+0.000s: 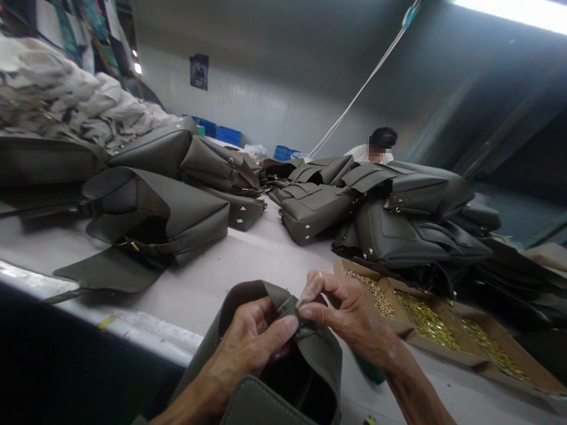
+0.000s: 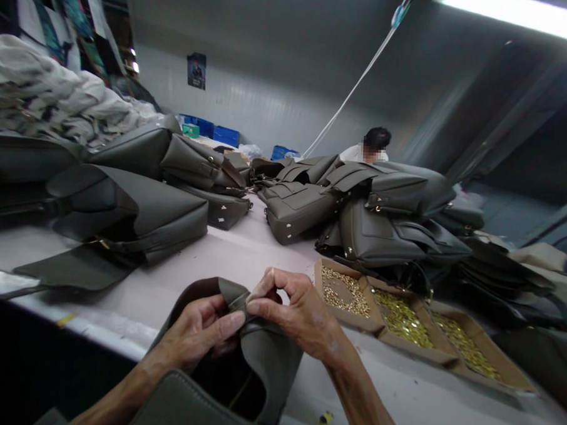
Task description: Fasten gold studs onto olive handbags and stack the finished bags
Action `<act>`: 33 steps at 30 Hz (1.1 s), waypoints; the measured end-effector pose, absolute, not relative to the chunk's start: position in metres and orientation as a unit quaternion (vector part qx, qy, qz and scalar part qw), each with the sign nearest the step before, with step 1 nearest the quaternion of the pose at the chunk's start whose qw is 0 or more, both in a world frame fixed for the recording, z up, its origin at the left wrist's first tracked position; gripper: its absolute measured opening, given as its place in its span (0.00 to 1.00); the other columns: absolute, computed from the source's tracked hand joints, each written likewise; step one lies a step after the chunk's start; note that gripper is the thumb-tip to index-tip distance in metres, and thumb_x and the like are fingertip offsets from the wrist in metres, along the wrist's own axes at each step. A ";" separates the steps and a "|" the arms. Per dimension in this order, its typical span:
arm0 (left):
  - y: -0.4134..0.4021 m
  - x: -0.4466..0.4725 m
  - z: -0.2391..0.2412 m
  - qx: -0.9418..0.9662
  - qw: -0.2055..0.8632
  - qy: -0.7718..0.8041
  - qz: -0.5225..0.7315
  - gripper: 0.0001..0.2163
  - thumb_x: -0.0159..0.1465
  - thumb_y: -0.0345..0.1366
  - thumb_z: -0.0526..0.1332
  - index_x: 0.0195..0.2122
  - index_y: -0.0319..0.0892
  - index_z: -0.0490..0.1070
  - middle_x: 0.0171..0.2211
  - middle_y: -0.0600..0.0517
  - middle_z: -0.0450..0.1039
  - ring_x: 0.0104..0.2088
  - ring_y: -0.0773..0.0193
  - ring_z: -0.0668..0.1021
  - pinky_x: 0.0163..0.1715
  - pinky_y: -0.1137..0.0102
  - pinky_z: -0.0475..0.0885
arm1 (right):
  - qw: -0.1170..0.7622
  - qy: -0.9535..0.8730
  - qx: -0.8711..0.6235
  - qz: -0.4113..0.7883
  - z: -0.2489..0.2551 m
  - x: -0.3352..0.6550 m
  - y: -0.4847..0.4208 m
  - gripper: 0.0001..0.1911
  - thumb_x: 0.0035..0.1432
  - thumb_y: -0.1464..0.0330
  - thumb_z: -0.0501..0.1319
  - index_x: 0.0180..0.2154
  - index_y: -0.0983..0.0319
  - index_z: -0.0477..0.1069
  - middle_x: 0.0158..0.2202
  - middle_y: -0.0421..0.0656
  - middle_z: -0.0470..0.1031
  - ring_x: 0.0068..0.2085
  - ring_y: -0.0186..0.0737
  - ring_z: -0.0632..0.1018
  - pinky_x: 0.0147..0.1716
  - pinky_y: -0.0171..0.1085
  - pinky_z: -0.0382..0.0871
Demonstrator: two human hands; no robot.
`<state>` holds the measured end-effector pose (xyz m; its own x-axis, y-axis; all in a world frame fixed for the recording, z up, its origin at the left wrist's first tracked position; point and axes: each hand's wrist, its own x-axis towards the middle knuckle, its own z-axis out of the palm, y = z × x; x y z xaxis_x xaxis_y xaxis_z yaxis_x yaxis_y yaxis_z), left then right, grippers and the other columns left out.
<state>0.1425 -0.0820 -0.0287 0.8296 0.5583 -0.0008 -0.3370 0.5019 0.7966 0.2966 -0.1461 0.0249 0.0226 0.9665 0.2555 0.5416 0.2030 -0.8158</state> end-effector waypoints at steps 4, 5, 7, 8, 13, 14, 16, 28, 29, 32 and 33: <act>-0.082 0.142 -0.030 0.434 0.848 0.155 0.261 0.21 0.49 0.45 0.72 0.38 0.35 0.75 0.22 0.55 0.64 0.18 0.76 0.61 0.19 0.77 0.56 | 0.431 -0.638 -0.597 0.226 0.022 0.290 -0.144 0.19 0.54 0.55 0.65 0.23 0.63 0.67 0.21 0.36 0.65 0.24 0.31 0.64 0.24 0.32 0.57; -0.082 0.142 -0.030 0.434 0.847 0.160 0.261 0.22 0.49 0.46 0.72 0.39 0.35 0.75 0.21 0.56 0.64 0.18 0.76 0.61 0.19 0.77 0.56 | 0.436 -0.627 -0.609 0.214 0.021 0.288 -0.145 0.19 0.54 0.56 0.65 0.22 0.63 0.66 0.21 0.36 0.64 0.23 0.31 0.63 0.23 0.32 0.57; -0.082 0.142 -0.031 0.429 0.849 0.163 0.262 0.23 0.48 0.46 0.72 0.39 0.35 0.74 0.22 0.55 0.65 0.18 0.76 0.62 0.19 0.78 0.56 | 0.440 -0.600 -0.641 0.189 0.018 0.282 -0.146 0.18 0.55 0.59 0.65 0.22 0.63 0.65 0.20 0.36 0.64 0.23 0.30 0.63 0.22 0.31 0.56; -0.082 0.142 -0.031 0.425 0.851 0.163 0.263 0.23 0.48 0.46 0.73 0.39 0.35 0.74 0.22 0.55 0.66 0.19 0.76 0.62 0.19 0.78 0.56 | 0.441 -0.590 -0.652 0.179 0.017 0.280 -0.147 0.16 0.55 0.61 0.64 0.22 0.62 0.65 0.20 0.36 0.64 0.23 0.31 0.63 0.22 0.31 0.56; -0.082 0.143 -0.031 0.422 0.853 0.143 0.272 0.19 0.50 0.44 0.72 0.37 0.36 0.75 0.23 0.55 0.66 0.19 0.77 0.62 0.19 0.79 0.56 | 0.456 -0.612 -0.626 0.159 0.018 0.275 -0.150 0.11 0.56 0.63 0.63 0.27 0.62 0.70 0.23 0.37 0.67 0.26 0.33 0.67 0.27 0.32 0.60; -0.082 0.143 -0.030 0.425 0.851 0.142 0.274 0.19 0.50 0.44 0.72 0.37 0.36 0.75 0.22 0.55 0.65 0.19 0.77 0.62 0.19 0.79 0.56 | 0.457 -0.617 -0.620 0.162 0.019 0.275 -0.150 0.13 0.57 0.61 0.63 0.26 0.62 0.70 0.23 0.37 0.68 0.26 0.33 0.67 0.26 0.33 0.60; -0.082 0.143 -0.030 0.430 0.848 0.147 0.274 0.20 0.49 0.45 0.72 0.37 0.36 0.75 0.23 0.55 0.65 0.19 0.77 0.61 0.18 0.78 0.56 | 0.457 -0.615 -0.621 0.165 0.019 0.276 -0.150 0.17 0.57 0.58 0.63 0.23 0.63 0.69 0.21 0.38 0.67 0.24 0.32 0.66 0.25 0.33 0.59; -0.082 0.144 -0.034 0.443 0.840 0.159 0.269 0.22 0.50 0.45 0.72 0.40 0.36 0.74 0.23 0.55 0.66 0.20 0.76 0.63 0.19 0.79 0.56 | 0.487 -0.521 -0.673 0.196 0.007 0.272 -0.144 0.16 0.50 0.60 0.66 0.21 0.62 0.63 0.18 0.35 0.61 0.21 0.29 0.60 0.18 0.30 0.53; -0.080 0.143 -0.033 0.448 0.839 0.159 0.264 0.22 0.50 0.46 0.71 0.40 0.36 0.74 0.24 0.55 0.67 0.19 0.76 0.63 0.19 0.78 0.55 | 0.483 -0.523 -0.673 0.200 0.007 0.273 -0.144 0.17 0.50 0.59 0.65 0.21 0.62 0.64 0.18 0.35 0.61 0.21 0.30 0.60 0.19 0.30 0.53; -0.074 0.143 -0.033 0.472 0.831 0.156 0.249 0.20 0.51 0.48 0.70 0.35 0.35 0.72 0.22 0.55 0.66 0.18 0.75 0.63 0.18 0.77 0.56 | 0.497 -0.536 -0.664 0.156 0.016 0.279 -0.146 0.16 0.55 0.57 0.61 0.25 0.63 0.68 0.22 0.38 0.65 0.24 0.33 0.65 0.24 0.32 0.60; -0.071 0.142 -0.032 0.483 0.828 0.151 0.242 0.19 0.52 0.49 0.69 0.33 0.35 0.72 0.21 0.55 0.65 0.18 0.75 0.63 0.19 0.77 0.56 | 0.506 -0.537 -0.663 0.125 0.021 0.280 -0.149 0.15 0.58 0.58 0.59 0.28 0.63 0.70 0.24 0.39 0.67 0.26 0.34 0.67 0.26 0.32 0.62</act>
